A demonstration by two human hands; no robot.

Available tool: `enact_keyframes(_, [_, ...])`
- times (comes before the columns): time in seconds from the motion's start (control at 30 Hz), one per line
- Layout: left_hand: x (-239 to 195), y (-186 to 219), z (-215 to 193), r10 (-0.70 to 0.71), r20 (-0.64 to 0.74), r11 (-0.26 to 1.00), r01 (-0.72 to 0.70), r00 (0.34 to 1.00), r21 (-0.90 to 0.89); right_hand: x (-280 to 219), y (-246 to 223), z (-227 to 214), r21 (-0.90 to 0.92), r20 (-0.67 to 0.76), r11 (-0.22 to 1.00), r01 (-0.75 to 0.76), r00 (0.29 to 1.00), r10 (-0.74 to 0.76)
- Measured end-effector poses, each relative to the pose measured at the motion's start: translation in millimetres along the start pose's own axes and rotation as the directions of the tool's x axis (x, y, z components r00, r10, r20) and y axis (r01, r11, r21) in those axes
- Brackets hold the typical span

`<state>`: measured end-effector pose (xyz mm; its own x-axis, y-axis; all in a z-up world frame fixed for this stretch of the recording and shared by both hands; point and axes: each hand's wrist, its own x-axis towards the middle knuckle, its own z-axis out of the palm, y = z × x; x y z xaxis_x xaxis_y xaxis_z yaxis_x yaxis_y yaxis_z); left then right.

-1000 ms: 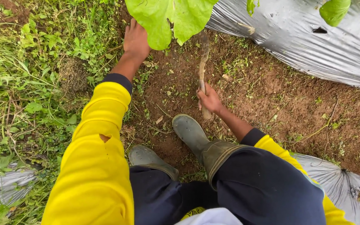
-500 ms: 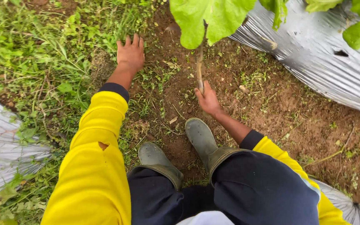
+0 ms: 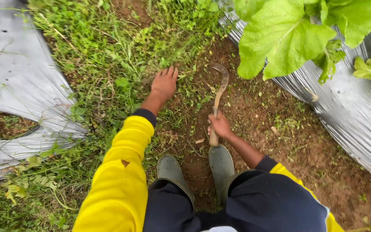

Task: The person is using a hand sickle to remove weeds from the soil around vegetable plants in a field.

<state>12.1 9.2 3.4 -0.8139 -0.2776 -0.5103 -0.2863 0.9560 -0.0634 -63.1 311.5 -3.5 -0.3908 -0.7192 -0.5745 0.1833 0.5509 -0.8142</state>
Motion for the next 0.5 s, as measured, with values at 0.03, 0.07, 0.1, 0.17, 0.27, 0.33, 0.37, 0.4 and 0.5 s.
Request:
enact_keyframes(0.03, [-5, 5, 2, 0.0, 0.008, 0.999, 0.0, 1.0, -0.047, 1, 4, 0, 0.14, -0.059, 0.987, -0.075, 0.995, 0.084])
enact_keyframes(0.07, [-13, 10, 7, 0.002, 0.021, 0.995, 0.0, 1.0, -0.095, 0, 10, 3, 0.283, -0.098, 0.947, -0.149, 0.978, 0.183])
enact_keyframes(0.1, [-28, 12, 0, -0.027, 0.013, 0.996, 0.028, 1.0, -0.09, -5, 12, 6, 0.275, -0.08, 0.952, -0.133, 0.984, 0.16])
enact_keyframes(0.17, [-48, 19, -15, -0.017, 0.033, 0.978, 0.024, 0.999, -0.209, -10, 16, 4, 0.305, -0.085, 0.943, -0.133, 0.983, 0.166])
enact_keyframes(0.27, [-43, 12, -2, -0.014, 0.011, 0.984, 0.016, 1.0, -0.178, -21, 22, -2, 0.285, -0.108, 0.948, -0.142, 0.978, 0.179])
enact_keyframes(0.33, [-40, 11, 11, -0.033, 0.002, 0.982, 0.033, 0.999, -0.184, -23, 30, -11, 0.243, -0.133, 0.961, -0.135, 0.976, 0.171])
enact_keyframes(0.37, [-37, 13, 17, -0.035, -0.005, 0.982, 0.033, 0.999, -0.185, -25, 36, -18, 0.211, -0.171, 0.969, -0.131, 0.971, 0.168])
enact_keyframes(0.4, [-39, 9, 22, -0.027, -0.005, 0.982, 0.026, 1.0, -0.187, -22, 33, -18, 0.212, -0.177, 0.968, -0.134, 0.969, 0.172])
enact_keyframes(0.5, [-43, 21, 32, 0.011, 0.024, 0.961, -0.004, 1.0, -0.276, -30, 27, -30, -0.106, -0.354, 0.981, -0.164, 0.928, 0.117])
